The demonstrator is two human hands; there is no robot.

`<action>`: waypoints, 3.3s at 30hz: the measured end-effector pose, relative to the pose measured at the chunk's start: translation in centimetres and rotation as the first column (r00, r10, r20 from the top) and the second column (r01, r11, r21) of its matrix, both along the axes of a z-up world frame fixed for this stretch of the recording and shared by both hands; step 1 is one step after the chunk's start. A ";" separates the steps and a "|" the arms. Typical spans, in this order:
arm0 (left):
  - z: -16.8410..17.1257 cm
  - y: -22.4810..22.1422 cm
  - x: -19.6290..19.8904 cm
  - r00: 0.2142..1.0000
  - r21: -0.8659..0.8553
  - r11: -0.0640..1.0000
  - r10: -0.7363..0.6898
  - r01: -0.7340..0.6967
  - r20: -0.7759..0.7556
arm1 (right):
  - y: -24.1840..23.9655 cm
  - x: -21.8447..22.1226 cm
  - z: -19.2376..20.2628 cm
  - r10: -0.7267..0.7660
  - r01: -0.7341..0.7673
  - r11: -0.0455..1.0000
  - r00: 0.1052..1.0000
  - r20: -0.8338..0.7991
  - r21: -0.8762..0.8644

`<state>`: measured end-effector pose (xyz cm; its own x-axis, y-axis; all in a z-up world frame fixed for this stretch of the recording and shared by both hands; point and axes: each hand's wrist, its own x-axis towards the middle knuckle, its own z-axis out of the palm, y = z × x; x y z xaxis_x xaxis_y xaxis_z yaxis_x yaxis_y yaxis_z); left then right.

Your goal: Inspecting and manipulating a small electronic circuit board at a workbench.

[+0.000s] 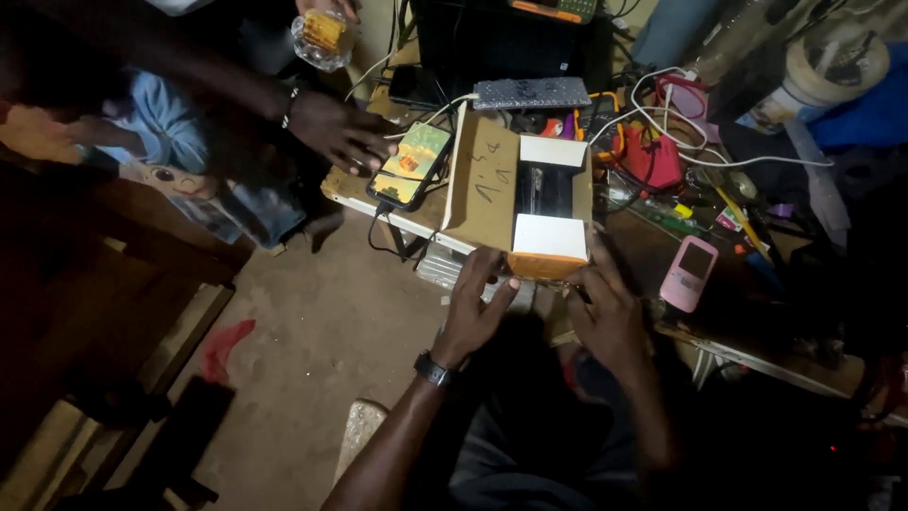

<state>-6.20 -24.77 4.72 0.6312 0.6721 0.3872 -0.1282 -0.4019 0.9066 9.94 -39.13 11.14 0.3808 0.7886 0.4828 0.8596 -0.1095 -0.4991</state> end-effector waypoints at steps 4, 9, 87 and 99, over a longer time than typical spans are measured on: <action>-0.8 0.2 0.2 1.000 -0.008 1.000 0.011 -0.011 -0.003 | 0.2 -0.7 1.1 0.041 -0.038 0.998 0.997 -0.062 0.048; 0.1 0.4 -0.3 0.997 -0.016 0.997 0.071 -0.070 0.037 | 0.8 0.4 -2.0 0.005 -0.005 1.000 0.999 -0.040 -0.017; 2.3 -5.0 -2.8 0.979 -0.693 0.718 0.081 0.072 0.186 | -3.7 -6.8 -7.8 0.006 0.028 0.999 0.634 -0.774 0.030; -0.5 -4.5 -2.6 0.985 -0.655 0.749 0.018 0.102 0.174 | -3.5 -7.3 -9.2 -0.097 0.089 0.995 0.628 -0.773 -0.052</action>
<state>-8.78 -29.23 4.26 0.6349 0.7713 -0.0453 -0.2960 0.2970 0.9079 2.67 -42.68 1.97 0.6828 0.7301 -0.0296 0.1436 -0.1738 -0.9742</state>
